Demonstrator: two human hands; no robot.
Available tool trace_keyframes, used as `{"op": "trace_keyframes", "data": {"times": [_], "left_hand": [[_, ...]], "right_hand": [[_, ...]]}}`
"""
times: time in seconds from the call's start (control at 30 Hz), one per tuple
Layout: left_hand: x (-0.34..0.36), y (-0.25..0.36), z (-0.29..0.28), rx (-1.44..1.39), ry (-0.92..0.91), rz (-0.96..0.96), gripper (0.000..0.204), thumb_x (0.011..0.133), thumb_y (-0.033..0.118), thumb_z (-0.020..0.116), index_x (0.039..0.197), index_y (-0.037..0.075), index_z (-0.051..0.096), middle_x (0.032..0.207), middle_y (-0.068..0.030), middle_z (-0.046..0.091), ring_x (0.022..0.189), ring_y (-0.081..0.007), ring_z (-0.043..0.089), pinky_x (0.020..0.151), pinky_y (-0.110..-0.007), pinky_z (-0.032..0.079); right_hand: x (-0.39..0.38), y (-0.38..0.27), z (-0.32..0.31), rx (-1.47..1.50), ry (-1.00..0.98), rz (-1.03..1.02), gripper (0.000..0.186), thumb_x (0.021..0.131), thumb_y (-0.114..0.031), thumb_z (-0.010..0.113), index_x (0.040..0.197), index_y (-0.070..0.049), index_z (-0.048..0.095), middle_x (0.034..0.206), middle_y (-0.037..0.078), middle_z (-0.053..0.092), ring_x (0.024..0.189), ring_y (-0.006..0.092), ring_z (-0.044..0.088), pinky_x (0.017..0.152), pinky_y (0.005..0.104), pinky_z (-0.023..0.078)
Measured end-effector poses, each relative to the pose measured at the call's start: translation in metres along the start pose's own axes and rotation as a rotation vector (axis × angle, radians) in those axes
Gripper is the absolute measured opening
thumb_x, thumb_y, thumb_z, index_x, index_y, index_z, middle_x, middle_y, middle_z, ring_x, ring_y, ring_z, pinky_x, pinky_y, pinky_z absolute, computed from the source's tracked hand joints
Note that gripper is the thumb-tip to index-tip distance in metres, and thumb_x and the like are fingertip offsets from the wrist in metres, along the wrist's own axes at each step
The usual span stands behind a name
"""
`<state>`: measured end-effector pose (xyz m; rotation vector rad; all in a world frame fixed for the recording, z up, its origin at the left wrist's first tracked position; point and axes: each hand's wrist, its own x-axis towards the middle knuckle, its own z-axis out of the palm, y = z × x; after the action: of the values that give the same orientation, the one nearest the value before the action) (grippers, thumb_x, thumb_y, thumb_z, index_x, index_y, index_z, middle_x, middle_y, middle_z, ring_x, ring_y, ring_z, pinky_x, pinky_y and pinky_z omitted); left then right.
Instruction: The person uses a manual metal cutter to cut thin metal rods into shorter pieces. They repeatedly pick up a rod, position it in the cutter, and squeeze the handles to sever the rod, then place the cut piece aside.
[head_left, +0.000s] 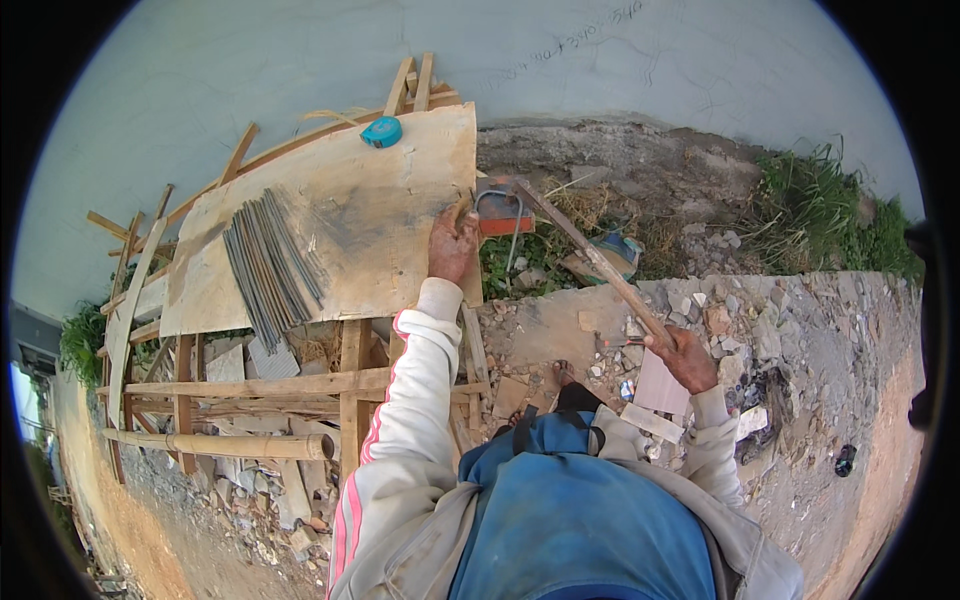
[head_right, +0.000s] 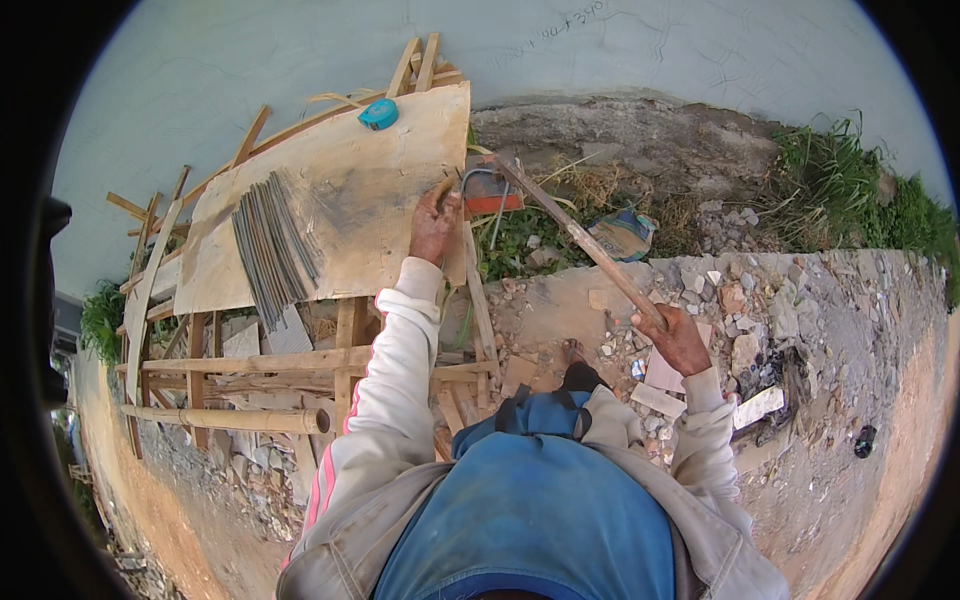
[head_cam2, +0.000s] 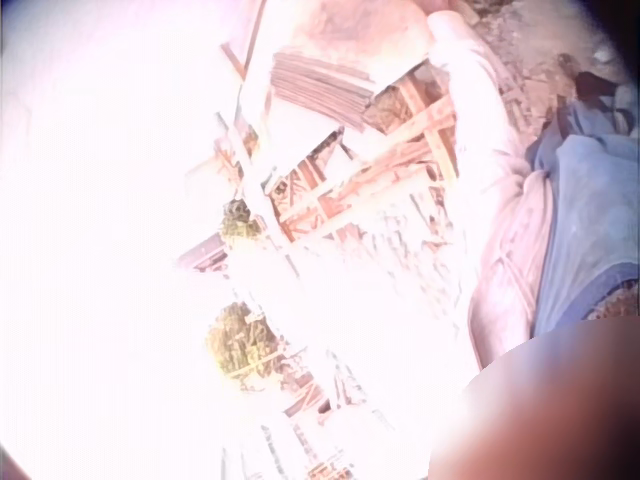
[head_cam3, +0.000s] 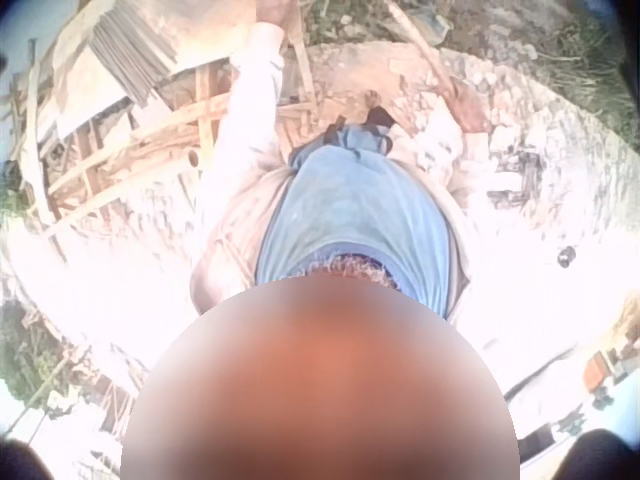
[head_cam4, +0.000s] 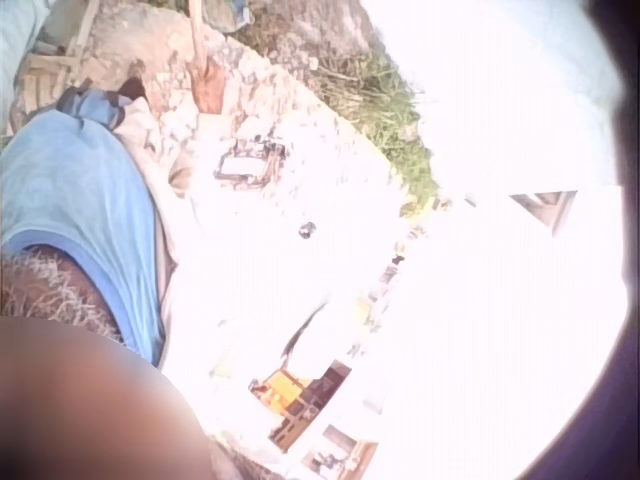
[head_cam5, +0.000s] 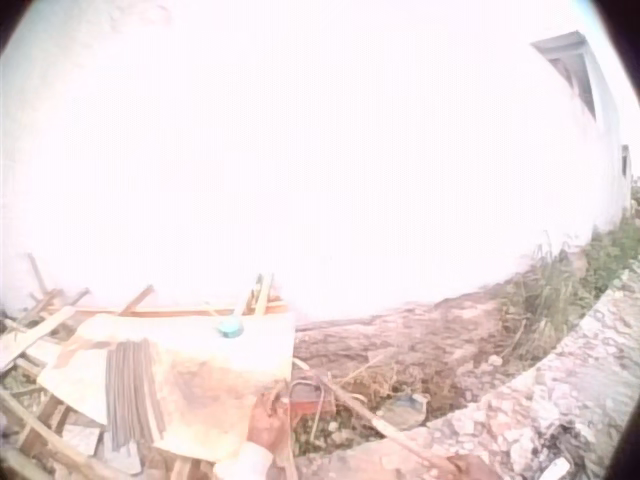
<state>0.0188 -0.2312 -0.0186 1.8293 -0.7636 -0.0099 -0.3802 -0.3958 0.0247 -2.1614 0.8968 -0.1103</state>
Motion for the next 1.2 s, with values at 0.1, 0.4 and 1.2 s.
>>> {"op": "trace_keyframes", "data": {"times": [0.1,0.4,1.2], "left_hand": [[-0.005,0.016,-0.016,-0.05,-0.005,-0.071,0.045,0.095,0.037,0.061,0.12,0.0,0.068,0.118,-0.0263,0.066,0.11,-0.0399,0.063,0.096,-0.044,0.049],[0.008,0.021,0.033,0.441,-0.397,-0.029,0.021,0.086,0.026,0.065,0.096,0.012,0.078,0.088,-0.0184,0.073,0.08,-0.0362,0.071,0.077,-0.044,0.055],[-0.031,0.112,0.028,-0.709,-0.38,-0.251,0.028,0.093,0.015,0.066,0.12,0.01,0.059,0.097,-0.0049,0.07,0.09,-0.0147,0.066,0.074,-0.029,0.054]], "right_hand": [[0.003,0.009,0.015,0.269,0.002,0.012,0.048,0.09,-0.046,0.074,0.091,0.001,0.066,0.069,-0.002,0.051,0.068,0.0094,0.046,0.059,0.032,0.04],[0.022,-0.003,0.056,0.511,0.124,-0.119,0.046,0.091,-0.049,0.072,0.097,-0.003,0.068,0.063,0.004,0.052,0.059,0.0146,0.05,0.058,0.0368,0.041],[0.174,-0.027,0.042,0.863,-0.395,-0.18,0.051,0.095,-0.035,0.072,0.134,-0.005,0.059,0.12,0.007,0.067,0.108,0.0173,0.062,0.091,0.0303,0.05]]}}
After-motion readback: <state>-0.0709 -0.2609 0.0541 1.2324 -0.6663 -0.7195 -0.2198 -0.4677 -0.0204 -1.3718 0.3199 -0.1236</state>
